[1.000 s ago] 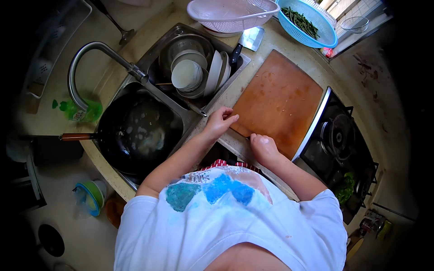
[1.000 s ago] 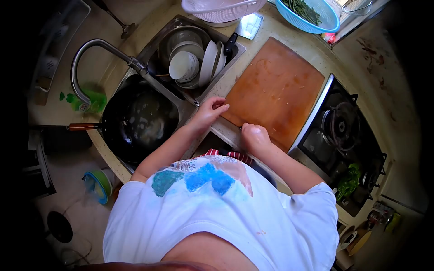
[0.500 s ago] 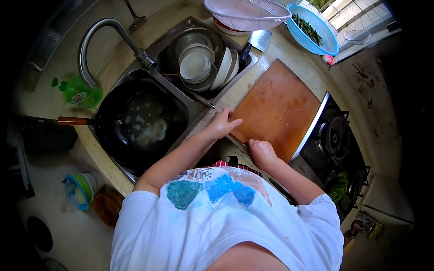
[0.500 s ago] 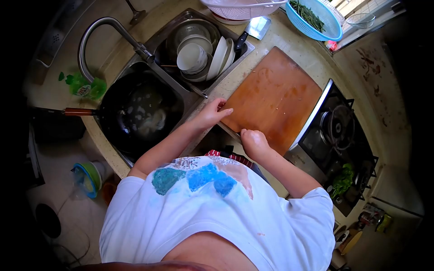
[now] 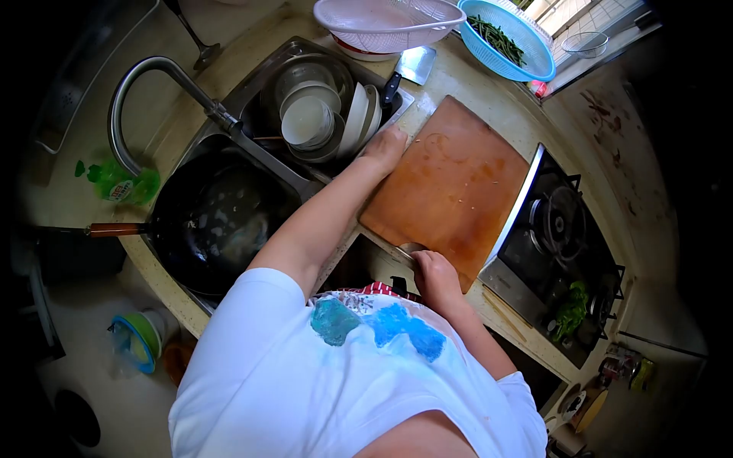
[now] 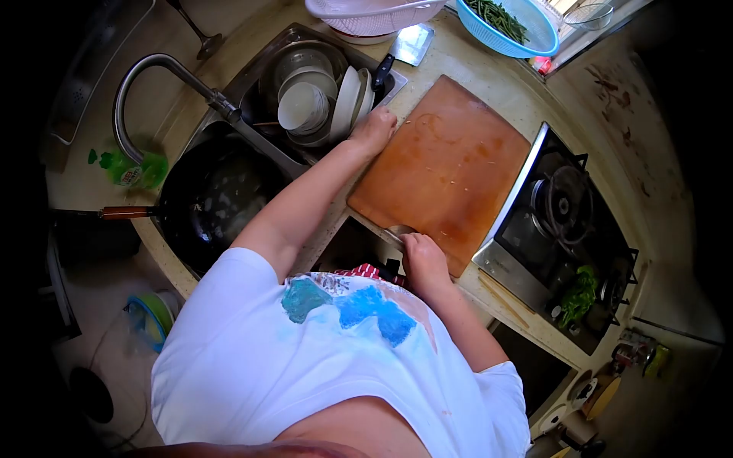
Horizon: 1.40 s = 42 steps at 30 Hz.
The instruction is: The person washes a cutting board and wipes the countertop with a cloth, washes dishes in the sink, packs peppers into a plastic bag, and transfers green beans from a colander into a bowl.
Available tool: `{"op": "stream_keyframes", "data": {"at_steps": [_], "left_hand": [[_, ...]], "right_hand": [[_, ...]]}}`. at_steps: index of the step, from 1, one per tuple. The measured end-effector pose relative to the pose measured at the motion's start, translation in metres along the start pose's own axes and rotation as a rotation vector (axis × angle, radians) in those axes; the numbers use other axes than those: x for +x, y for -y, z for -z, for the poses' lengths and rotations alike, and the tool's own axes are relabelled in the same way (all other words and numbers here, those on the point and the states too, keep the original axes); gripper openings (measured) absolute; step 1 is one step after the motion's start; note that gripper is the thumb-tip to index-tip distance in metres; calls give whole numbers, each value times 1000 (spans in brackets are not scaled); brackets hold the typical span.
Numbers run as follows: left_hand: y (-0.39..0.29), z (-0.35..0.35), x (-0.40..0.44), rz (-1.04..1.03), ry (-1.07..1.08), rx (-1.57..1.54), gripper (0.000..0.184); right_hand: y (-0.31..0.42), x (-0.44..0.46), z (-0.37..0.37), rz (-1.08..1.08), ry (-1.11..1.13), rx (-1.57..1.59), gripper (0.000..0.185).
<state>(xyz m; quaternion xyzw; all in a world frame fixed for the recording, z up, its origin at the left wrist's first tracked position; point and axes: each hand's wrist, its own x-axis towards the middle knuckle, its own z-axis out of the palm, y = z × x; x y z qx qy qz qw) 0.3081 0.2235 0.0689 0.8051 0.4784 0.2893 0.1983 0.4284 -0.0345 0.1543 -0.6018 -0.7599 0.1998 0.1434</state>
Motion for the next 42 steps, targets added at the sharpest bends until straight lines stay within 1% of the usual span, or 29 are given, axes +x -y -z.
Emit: {"op": "stream_keyframes", "data": {"at_steps": [4, 6, 7, 9, 11, 13, 15, 16, 17, 18, 20, 21, 22, 24, 25, 27, 28, 29, 30, 31, 32, 33, 35, 37, 38, 40, 42], "left_hand": [[-9, 14, 1, -23, 78, 39, 7], [-13, 31, -8, 25, 60, -77, 5], [-16, 46, -14, 28, 60, -71, 5], [-22, 79, -35, 158, -76, -456, 9], [-18, 115, -65, 189, -231, -627, 9], [-16, 163, -105, 234, -403, -635, 10], [15, 199, -151, 220, -541, -436, 14], [36, 211, -172, 333, -555, -447, 17], [61, 216, -198, 451, -563, -459, 19], [106, 214, -230, 442, -513, -164, 21], [129, 220, -267, 498, -501, -27, 25], [126, 224, -272, 504, -517, -26, 25], [121, 227, -278, 573, -539, -157, 27], [117, 223, -288, 646, -535, -407, 30], [114, 218, -287, 572, -571, -366, 29], [100, 206, -282, 633, -554, -496, 25], [87, 197, -273, 614, -587, -604, 22], [89, 177, -267, 538, -494, -765, 21], [41, 190, -247, 445, -319, -332, 20], [8, 189, -232, 492, -238, -523, 20], [0, 163, -229, 518, -170, -695, 21], [-4, 141, -225, 428, -95, -751, 21], [-19, 110, -223, 420, 59, -759, 22], [-40, 99, -222, 652, 322, -1117, 26], [-46, 93, -217, 643, 339, -1115, 26], [-53, 83, -214, 812, 407, -1561, 27], [-50, 72, -207, 828, 416, -1607, 27]], "right_hand": [[2, -1, -2, -29, -14, 23, 23], [4, 1, -2, -43, -24, -7, 23], [4, 2, -5, -39, -24, -2, 23], [3, 3, -11, -53, 2, -63, 24], [9, 7, -12, -6, -10, -83, 23], [10, 12, -15, -61, 59, -225, 21], [15, 17, -11, -34, 112, -279, 15], [10, 20, -15, -23, 129, -318, 14], [7, 19, -20, -17, 149, -353, 12], [9, 21, -18, -13, 176, -370, 10], [9, 22, -15, 39, 221, -376, 9], [8, 23, -13, 71, 225, -380, 8], [8, 23, -12, 82, 229, -384, 8], [9, 22, -8, 112, 230, -371, 8], [11, 27, -7, 117, 221, -378, 8], [14, 31, 0, 79, 374, -389, 11], [14, 30, 0, 76, 386, -388, 10], [11, 30, -1, 49, 376, -397, 10], [7, 29, -2, 96, 363, -392, 9], [5, 29, -4, 144, 351, -384, 8], [4, 29, -6, 145, 336, -379, 7], [5, 30, -4, 125, 325, -382, 7], [9, 31, 0, 140, 361, -370, 7], [7, 32, 1, 134, 340, -360, 7], [8, 33, 1, 130, 336, -354, 7], [9, 34, 1, 158, 331, -311, 8], [11, 36, -2, 132, 331, -296, 8]]}}
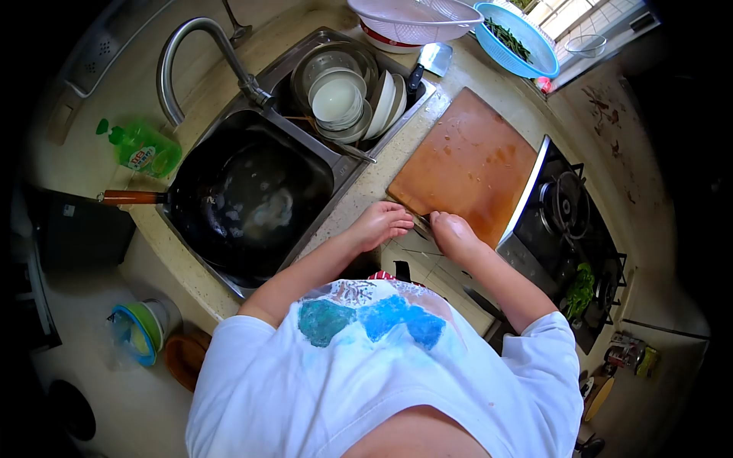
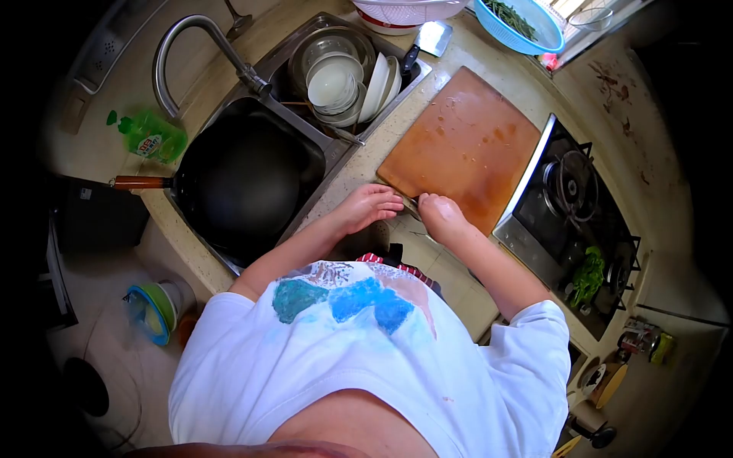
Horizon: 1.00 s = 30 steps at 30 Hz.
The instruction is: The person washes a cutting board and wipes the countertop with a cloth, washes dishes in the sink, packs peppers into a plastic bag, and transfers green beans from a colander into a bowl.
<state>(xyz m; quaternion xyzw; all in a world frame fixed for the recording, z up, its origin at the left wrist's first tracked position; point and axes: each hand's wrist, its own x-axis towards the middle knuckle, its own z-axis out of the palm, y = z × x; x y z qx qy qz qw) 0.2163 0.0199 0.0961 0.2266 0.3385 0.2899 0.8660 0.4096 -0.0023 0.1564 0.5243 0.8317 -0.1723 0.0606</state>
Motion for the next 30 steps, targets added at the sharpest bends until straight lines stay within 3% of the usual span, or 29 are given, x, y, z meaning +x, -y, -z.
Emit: {"op": "stream_keyframes", "data": {"at_steps": [3, 5, 10, 13, 16, 19, 24, 30], "left_hand": [[0, -3, 12, 31, 33, -68, 23], [0, -10, 11, 42, -35, -123, 24], [10, -24, 11, 63, -1, -103, 26], [1, -32, 13, 133, 64, -181, 32], [-3, -39, 5, 227, -106, -352, 39], [-2, -32, 6, 214, 2, -415, 42], [-4, -25, 9, 233, 126, -313, 38], [2, -22, 10, 138, 19, -162, 26]], "right_hand": [[5, 3, -9, -64, -3, 14, 9], [14, 1, -15, -188, -144, -3, 9], [16, 6, -1, -284, -6, 16, 10], [6, 7, -1, -205, 37, 31, 9], [2, 10, 1, -96, 63, 53, 9], [6, 11, 6, -124, 133, 35, 13], [15, 8, -3, -203, 21, 115, 16], [23, 4, -26, -299, -155, 181, 22]]}}
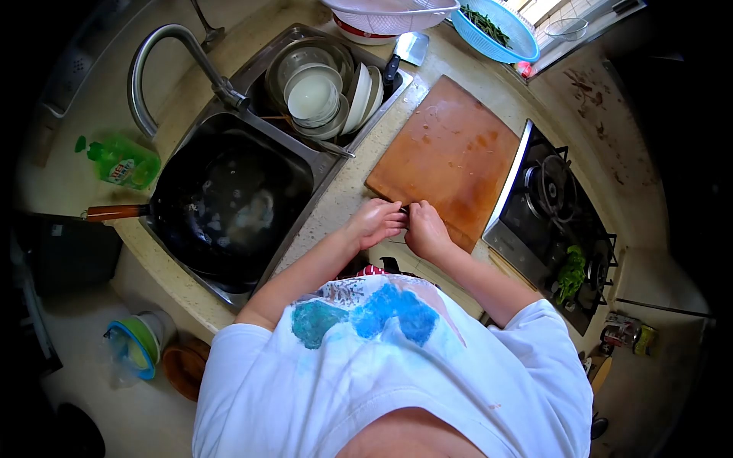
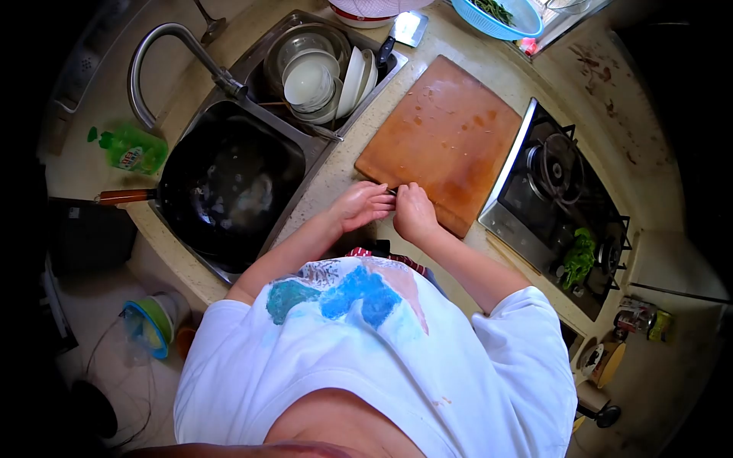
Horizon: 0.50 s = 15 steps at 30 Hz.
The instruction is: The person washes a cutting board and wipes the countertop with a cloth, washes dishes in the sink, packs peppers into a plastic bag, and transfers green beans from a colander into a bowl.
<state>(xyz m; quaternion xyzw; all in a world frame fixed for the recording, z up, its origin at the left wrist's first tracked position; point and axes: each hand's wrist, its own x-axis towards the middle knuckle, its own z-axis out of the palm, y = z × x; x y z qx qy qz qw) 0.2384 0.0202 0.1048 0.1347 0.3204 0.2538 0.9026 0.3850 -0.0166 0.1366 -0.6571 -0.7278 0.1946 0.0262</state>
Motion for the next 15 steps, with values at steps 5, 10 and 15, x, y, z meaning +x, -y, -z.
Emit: {"op": "stream_keyframes", "data": {"at_steps": [5, 10, 15], "left_hand": [[16, 4, 13, -89, -68, 127, 25], [9, -1, 12, -85, -80, 133, 26], [5, -7, 8, -67, -45, 93, 26]], "right_hand": [[-3, 0, -2, 11, -56, 41, 21], [-4, 2, -1, 32, -44, 48, 21], [-3, 10, 9, 42, 97, 69, 22]]}}
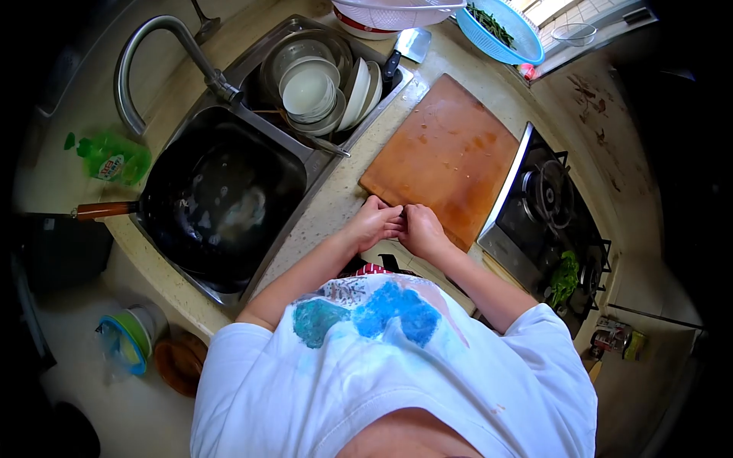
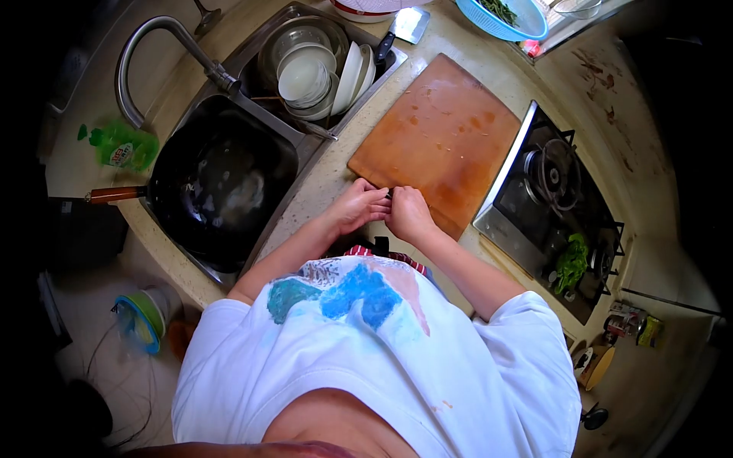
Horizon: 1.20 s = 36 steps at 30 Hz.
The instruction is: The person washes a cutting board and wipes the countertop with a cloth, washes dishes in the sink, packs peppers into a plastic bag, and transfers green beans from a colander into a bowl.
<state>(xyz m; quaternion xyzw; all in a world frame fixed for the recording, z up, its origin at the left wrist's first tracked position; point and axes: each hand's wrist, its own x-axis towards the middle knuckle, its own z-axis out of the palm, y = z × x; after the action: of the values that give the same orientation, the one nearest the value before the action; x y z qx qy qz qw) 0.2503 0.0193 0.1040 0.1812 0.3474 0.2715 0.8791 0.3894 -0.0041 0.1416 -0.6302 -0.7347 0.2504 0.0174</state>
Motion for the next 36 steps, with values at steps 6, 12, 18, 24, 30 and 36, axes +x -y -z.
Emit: {"op": "stream_keyframes", "data": {"at_steps": [6, 12, 18, 24, 30, 36], "left_hand": [[-4, 4, 3, -15, -32, 39, 30], [-9, 5, 9, -51, -94, 14, 32], [-4, -1, 12, -88, -175, -58, 31], [-6, -4, 11, -95, -155, -173, 25], [-14, 12, 5, -77, -70, 45, 16], [-26, 14, -10, -141, -233, -172, 36]], "right_hand": [[4, -2, 1, 54, -91, 81, 28], [9, 9, -13, -9, -178, 2, 29], [3, 17, -7, 4, -58, -5, 29], [10, 18, 4, -22, -24, 26, 30], [9, 14, 13, -63, 64, 36, 34], [6, 17, 22, -104, 179, 65, 35]]}}
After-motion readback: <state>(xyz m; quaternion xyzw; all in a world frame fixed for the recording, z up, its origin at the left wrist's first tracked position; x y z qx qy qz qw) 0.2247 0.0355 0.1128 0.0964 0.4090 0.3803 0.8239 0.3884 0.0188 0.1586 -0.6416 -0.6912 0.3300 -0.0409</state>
